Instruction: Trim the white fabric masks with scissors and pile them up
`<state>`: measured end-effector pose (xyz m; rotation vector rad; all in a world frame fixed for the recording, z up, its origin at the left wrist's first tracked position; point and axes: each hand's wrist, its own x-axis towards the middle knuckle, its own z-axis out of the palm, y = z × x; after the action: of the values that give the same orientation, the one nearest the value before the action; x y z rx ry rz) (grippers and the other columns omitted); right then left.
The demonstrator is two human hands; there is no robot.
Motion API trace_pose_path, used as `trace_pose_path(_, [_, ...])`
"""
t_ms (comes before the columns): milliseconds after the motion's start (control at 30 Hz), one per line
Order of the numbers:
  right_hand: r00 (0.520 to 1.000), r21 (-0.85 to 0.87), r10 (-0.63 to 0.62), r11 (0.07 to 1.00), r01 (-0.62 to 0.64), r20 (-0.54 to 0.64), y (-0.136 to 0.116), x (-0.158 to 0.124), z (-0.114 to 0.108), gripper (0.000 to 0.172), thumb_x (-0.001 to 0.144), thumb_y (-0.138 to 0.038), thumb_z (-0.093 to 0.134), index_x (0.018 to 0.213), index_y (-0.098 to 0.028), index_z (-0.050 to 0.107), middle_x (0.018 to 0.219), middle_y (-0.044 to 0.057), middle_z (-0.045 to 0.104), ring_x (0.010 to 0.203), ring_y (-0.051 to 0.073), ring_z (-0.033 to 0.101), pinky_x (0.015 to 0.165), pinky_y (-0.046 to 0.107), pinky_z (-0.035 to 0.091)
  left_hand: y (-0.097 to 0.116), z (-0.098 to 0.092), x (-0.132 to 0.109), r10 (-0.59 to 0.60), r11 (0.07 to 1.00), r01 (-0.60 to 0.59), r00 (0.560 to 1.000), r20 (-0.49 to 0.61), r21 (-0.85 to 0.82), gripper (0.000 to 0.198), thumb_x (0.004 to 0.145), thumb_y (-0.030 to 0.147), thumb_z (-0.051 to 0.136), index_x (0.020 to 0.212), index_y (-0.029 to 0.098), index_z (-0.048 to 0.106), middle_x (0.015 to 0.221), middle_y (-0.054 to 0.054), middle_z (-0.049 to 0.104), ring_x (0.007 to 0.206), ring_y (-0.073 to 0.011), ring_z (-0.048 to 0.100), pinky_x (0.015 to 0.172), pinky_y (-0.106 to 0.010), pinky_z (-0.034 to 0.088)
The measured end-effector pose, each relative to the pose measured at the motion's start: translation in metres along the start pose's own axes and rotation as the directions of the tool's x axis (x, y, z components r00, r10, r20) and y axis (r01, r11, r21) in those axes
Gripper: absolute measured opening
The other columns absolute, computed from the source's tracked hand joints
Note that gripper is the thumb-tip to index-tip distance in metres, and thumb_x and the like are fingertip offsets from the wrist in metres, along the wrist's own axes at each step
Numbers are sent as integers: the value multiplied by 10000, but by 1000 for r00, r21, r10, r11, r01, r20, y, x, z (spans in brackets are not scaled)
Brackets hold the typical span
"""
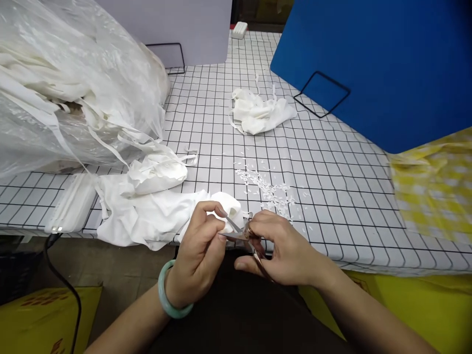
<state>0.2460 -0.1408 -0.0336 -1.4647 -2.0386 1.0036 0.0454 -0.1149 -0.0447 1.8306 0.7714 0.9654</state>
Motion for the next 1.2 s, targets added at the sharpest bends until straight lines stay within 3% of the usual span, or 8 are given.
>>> trace_pose_path(467, [1000, 58, 0, 998, 0, -5, 2, 1, -1, 537, 828, -625, 677, 548, -215, 472, 538, -9, 540, 587, 152, 527, 664, 318, 431, -3, 4, 4, 49, 998, -48, 998, 29, -34, 240, 1021, 155, 413, 947, 208, 636, 828, -74, 605, 1096, -243, 461, 891, -365, 433])
trace_pose_path(867, [999, 60, -1, 998, 4, -54, 15, 0, 9, 573, 867, -628, 642, 530, -208, 448, 495, -28, 465, 530, 123, 432, 606, 290, 387, -8, 7, 2, 14, 998, -13, 1000, 10, -63, 249, 1020, 154, 426, 961, 213, 661, 930, -94, 598, 1108, -254, 476, 872, -371, 459])
trace_pose_path(967, [993, 138, 112, 985, -107, -30, 18, 2, 14, 575, 837, -644, 664, 526, -204, 466, 502, -26, 469, 536, 123, 440, 559, 270, 371, -8, 9, 3, -6, 997, 8, 1000, 20, -76, 256, 1025, 152, 413, 940, 219, 645, 914, -77, 582, 1096, -235, 481, 898, -353, 457])
trace_pose_path(1067, [948, 243, 319, 921, -304, -24, 24, 2, 12, 523, 786, -656, 700, 584, -201, 538, 549, -18, 529, 547, 136, 496, 518, 261, 384, -9, 6, 5, -60, 995, 62, 998, 31, -77, 266, 1031, 171, 403, 915, 217, 638, 943, -72, 560, 1092, -225, 484, 896, -330, 457])
trace_pose_path(1133, [918, 256, 391, 896, -362, -69, 29, -2, 5, 443, 770, -637, 717, 750, -201, 645, 721, 20, 659, 684, 193, 613, 605, 296, 476, -13, -4, 2, -100, 993, 100, 995, 5, -70, 266, 1031, 199, 411, 897, 207, 640, 1016, -81, 546, 1059, -223, 500, 849, -320, 465])
trace_pose_path(1200, [901, 207, 412, 902, -380, -140, 35, -8, -2, 432, 768, -607, 729, 957, -221, 687, 986, 67, 717, 928, 272, 668, 788, 389, 539, -21, -19, -3, -129, 991, 127, 989, -75, -35, 273, 1033, 222, 413, 872, 197, 632, 1054, -87, 537, 1024, -222, 518, 819, -323, 463])
